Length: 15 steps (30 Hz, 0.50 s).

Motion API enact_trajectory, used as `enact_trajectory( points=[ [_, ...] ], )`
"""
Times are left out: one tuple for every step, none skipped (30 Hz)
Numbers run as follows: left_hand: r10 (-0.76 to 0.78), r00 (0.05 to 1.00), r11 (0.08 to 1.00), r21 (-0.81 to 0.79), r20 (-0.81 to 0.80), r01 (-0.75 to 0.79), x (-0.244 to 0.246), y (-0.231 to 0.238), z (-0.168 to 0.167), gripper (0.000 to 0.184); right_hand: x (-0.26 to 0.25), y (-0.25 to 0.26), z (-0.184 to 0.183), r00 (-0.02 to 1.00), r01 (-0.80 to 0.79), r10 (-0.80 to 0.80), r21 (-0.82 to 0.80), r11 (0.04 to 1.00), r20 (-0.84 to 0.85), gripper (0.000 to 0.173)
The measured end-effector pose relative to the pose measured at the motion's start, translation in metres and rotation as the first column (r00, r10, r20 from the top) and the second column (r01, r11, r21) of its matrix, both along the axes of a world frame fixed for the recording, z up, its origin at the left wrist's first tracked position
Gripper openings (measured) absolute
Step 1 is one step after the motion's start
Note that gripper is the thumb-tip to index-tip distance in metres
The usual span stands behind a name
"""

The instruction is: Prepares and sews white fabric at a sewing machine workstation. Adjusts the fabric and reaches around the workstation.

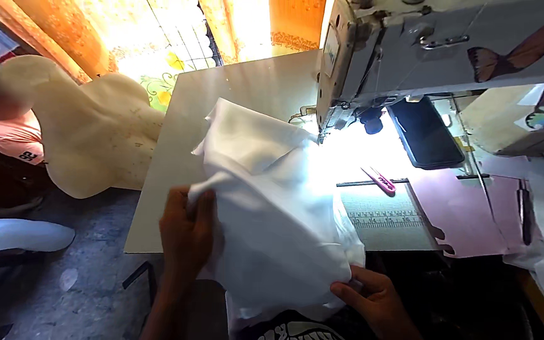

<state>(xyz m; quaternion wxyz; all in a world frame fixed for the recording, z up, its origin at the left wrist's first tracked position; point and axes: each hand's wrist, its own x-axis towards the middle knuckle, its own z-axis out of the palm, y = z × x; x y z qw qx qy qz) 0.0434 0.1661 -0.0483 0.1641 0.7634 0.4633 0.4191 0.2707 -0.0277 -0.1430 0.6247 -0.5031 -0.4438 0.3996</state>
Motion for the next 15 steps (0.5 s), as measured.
enact_trajectory(
  points=[
    [-0.058,0.998,0.995,0.080,-0.019,0.060,0.005,0.009,0.017,0.028,-0.005,-0.001,0.009,0.999,0.001,-0.002,-0.021,1.000,-0.036,0.005],
    [-0.123,0.992,0.978,0.167,-0.036,0.127,0.011,0.017,0.033,0.027,-0.010,-0.003,0.018,0.997,0.012,-0.015,-0.041,0.999,-0.078,0.007],
    [-0.184,0.982,0.949,0.252,-0.036,0.187,0.020,0.025,0.048,0.024,-0.014,-0.004,0.027,0.992,0.035,-0.042,-0.057,0.998,-0.119,0.009],
    [-0.247,0.969,0.916,0.322,-0.018,0.239,0.029,0.032,0.059,0.018,-0.017,-0.004,0.034,0.986,0.067,-0.077,-0.073,0.995,-0.150,0.010],
    [-0.300,0.954,0.888,0.369,0.016,0.273,0.038,0.037,0.066,0.015,-0.019,-0.004,0.041,0.978,0.096,-0.110,-0.089,0.991,-0.176,0.012],
    [-0.307,0.951,0.888,0.369,0.033,0.274,0.045,0.040,0.068,0.014,-0.023,-0.005,0.045,0.972,0.118,-0.138,-0.111,0.987,-0.189,0.013],
    [-0.258,0.966,0.918,0.318,0.030,0.236,0.048,0.039,0.064,0.018,-0.025,-0.006,0.049,0.972,0.133,-0.157,-0.141,0.981,-0.177,0.013],
    [-0.163,0.987,0.961,0.227,0.006,0.158,0.047,0.036,0.055,0.029,-0.026,-0.008,0.050,0.976,0.145,-0.169,-0.172,0.974,-0.136,0.013],
    [-0.066,0.998,0.991,0.112,-0.017,0.067,0.042,0.034,0.042,0.042,-0.025,-0.009,0.050,0.981,0.156,-0.175,-0.200,0.967,-0.081,0.010],
    [0.008,0.999,1.000,0.006,-0.039,-0.008,0.034,0.032,0.025,0.054,-0.025,-0.010,0.047,0.983,0.168,-0.180,-0.226,0.959,-0.033,0.007],
    [0.054,0.997,0.997,-0.054,-0.063,-0.057,0.026,0.030,0.005,0.067,-0.025,-0.012,0.042,0.982,0.182,-0.186,-0.249,0.951,0.006,0.005],
    [0.076,0.992,0.995,-0.058,-0.102,-0.082,0.020,0.024,-0.013,0.075,-0.025,-0.015,0.036,0.979,0.201,-0.198,-0.261,0.944,0.039,0.004],
    [0.085,0.986,0.996,-0.012,-0.142,-0.087,0.019,0.014,-0.027,0.075,-0.026,-0.018,0.030,0.974,0.227,-0.217,-0.252,0.941,0.069,0.003],
    [0.069,0.982,0.997,0.057,-0.177,-0.060,0.023,0.000,-0.034,0.067,-0.025,-0.019,0.025,0.966,0.257,-0.242,-0.220,0.941,0.093,0.011],
    [0.007,0.983,0.992,0.127,-0.186,0.017,0.032,-0.018,-0.037,0.057,-0.024,-0.018,0.020,0.959,0.282,-0.268,-0.178,0.943,0.095,0.021]
  ],
)
